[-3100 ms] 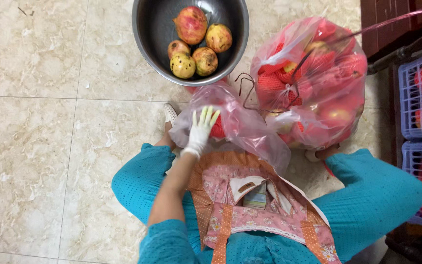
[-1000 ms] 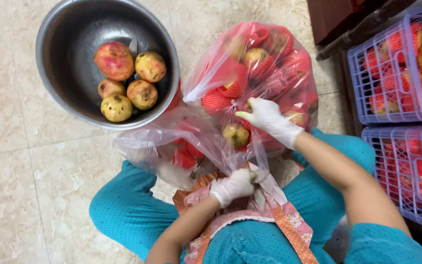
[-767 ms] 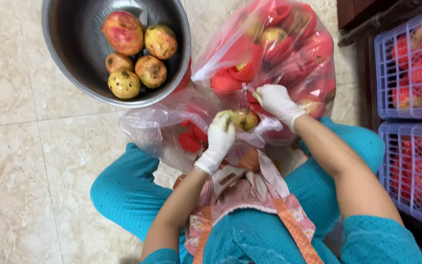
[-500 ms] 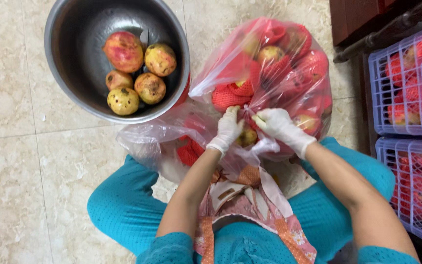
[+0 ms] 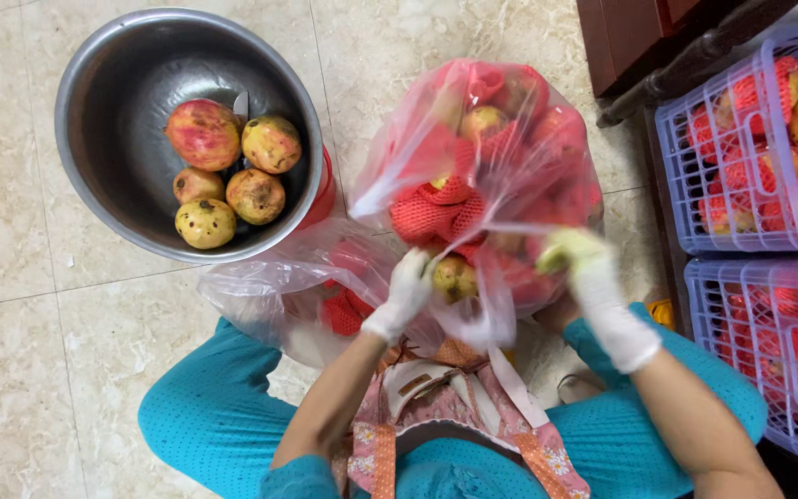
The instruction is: The person unpacks a large bag of apples by removing individual protective nets from each fruit and placing the apples into a metal bowl.
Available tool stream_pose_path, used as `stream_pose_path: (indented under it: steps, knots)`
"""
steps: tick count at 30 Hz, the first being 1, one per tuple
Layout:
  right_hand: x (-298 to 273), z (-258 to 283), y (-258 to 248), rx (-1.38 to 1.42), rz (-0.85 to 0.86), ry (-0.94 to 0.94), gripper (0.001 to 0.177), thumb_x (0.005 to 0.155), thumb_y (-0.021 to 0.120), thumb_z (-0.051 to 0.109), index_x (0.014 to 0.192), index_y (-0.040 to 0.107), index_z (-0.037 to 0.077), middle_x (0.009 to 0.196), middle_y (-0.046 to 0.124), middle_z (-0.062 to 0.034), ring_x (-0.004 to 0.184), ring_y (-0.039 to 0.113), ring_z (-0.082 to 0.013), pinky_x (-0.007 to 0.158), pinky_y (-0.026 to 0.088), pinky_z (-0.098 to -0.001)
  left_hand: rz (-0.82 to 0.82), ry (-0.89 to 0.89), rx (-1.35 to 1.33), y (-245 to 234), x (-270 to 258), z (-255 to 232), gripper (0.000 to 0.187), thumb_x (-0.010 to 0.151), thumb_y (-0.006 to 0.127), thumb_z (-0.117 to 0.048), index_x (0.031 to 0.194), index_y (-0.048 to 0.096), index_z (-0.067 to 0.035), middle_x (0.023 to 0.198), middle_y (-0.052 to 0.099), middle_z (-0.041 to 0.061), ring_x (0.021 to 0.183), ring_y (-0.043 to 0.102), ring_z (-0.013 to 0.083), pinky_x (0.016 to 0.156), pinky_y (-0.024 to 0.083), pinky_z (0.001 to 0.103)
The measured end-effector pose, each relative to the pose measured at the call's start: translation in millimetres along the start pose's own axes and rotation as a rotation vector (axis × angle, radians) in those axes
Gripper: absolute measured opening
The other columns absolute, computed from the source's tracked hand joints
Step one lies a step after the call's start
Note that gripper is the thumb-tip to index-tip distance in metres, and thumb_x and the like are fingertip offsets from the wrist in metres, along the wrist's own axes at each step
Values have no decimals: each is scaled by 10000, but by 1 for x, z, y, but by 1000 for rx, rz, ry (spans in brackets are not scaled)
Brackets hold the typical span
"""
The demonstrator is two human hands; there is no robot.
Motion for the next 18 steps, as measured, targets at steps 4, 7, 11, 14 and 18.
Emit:
stream_pose_path:
  steps: [4, 7, 11, 14, 18]
  knots:
    - [16, 73, -69, 343, -173, -423, 308, 1145, 495, 264, 973, 631, 47, 923, 661, -97, 846, 666, -221, 796, 580, -363, 33, -18, -22, -5, -47, -18, 60, 914, 655, -83, 900, 643, -26, 899, 624, 197, 847, 614, 428, 743, 497, 494]
    - [9, 52, -57, 71, 125, -353, 240, 1097, 620, 150, 1302, 549, 49, 1163, 664, -116, 1067, 686, -240, 958, 578, -419, 67, -114, -101, -1, -68, -20, 48, 913, 651, -74, 906, 639, -28, 899, 626, 184, 820, 631, 397, 730, 513, 474]
    - [-47, -62, 32, -641, 587, -602, 253, 985, 589, 146, 1208, 647, 41, 1155, 700, -130, 1059, 672, -292, 955, 523, -392, 52, -86, -58, -7, -65, -11, 51, 939, 657, -58, 911, 638, -20, 903, 618, 180, 859, 629, 394, 774, 510, 464]
    - [-51, -111, 29, -1639, 696, -206, 255, 981, 554, 279, 1003, 787, 177, 1034, 750, -110, 896, 728, -326, 848, 564, -499, 2, -50, -88, -18, -70, -1, 44, 916, 659, -45, 934, 641, -9, 909, 610, 183, 866, 615, 395, 799, 511, 449]
    - [-28, -74, -45, -2282, 603, -158, 165, 867, 658, 284, 884, 810, 223, 932, 776, -19, 935, 735, -218, 1065, 442, -671, -64, 25, -127, -24, -72, 4, 61, 899, 657, -32, 953, 643, -8, 975, 642, 190, 905, 628, 395, 813, 501, 448]
Point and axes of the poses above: each hand's wrist, its own x-axis towards the middle knuckle, its own y-axis out of the palm, z = x × y, the point moved 2 cm from there along x, towards the middle knuckle
